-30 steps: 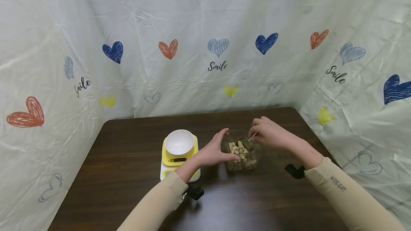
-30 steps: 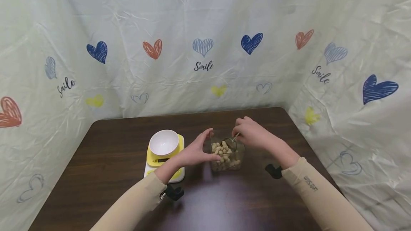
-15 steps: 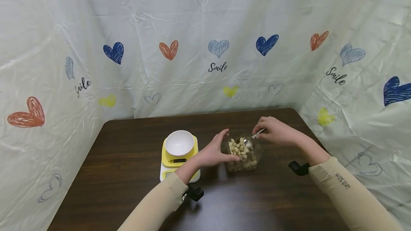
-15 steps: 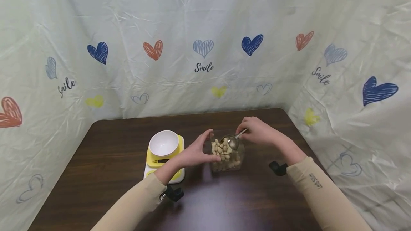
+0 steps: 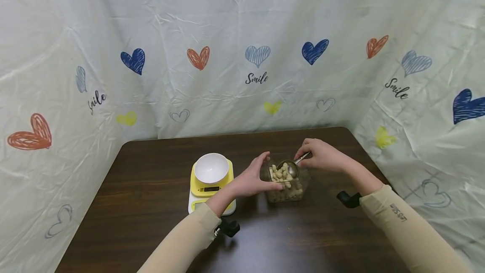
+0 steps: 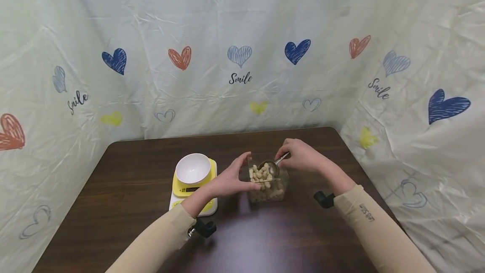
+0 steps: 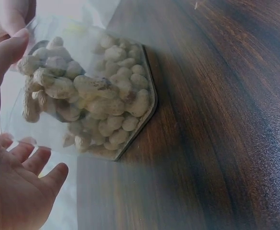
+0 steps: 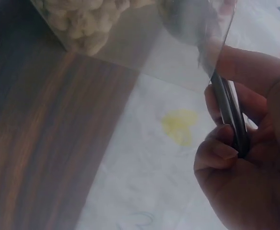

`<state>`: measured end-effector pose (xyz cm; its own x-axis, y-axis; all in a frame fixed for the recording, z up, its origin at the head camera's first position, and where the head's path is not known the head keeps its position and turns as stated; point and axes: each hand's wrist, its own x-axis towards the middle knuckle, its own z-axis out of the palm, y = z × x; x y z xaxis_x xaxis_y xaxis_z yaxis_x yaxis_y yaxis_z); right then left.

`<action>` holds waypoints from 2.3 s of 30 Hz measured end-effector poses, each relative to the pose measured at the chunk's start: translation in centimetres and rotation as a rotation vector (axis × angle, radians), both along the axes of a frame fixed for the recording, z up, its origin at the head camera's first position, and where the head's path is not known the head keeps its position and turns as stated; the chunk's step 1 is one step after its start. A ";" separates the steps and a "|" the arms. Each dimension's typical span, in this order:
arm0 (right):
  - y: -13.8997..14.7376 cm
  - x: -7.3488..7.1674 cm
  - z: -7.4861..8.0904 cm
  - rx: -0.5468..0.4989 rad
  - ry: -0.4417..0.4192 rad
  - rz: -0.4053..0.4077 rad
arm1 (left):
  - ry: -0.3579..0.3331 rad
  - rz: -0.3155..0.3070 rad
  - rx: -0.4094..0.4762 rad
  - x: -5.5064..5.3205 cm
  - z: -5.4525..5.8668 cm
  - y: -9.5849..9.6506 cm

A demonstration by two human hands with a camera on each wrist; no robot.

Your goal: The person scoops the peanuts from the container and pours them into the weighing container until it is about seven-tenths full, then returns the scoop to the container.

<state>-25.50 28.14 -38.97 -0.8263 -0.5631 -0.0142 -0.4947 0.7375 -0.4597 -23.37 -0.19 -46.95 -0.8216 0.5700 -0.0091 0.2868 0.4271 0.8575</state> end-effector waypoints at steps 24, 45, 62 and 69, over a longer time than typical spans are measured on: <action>1.8 -0.7 -0.1 -0.114 -0.092 -0.071 | 0.024 -0.006 0.021 0.0 -0.1 0.0; 2.0 -0.9 -0.6 -0.167 -0.084 -0.105 | -0.001 -0.015 0.006 0.3 0.2 0.0; 2.8 -0.7 -0.6 -0.192 -0.089 -0.093 | 0.007 -0.013 0.008 0.2 0.0 -0.1; 2.9 -0.4 0.1 -0.194 -0.086 -0.100 | 0.009 -0.014 0.009 0.2 0.0 -0.1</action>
<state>-25.91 31.05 -38.89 -0.8787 -0.4772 0.0131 -0.3759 0.6748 -0.6352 -23.21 -0.31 -46.96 -0.8135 0.5816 0.0033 0.3003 0.4152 0.8587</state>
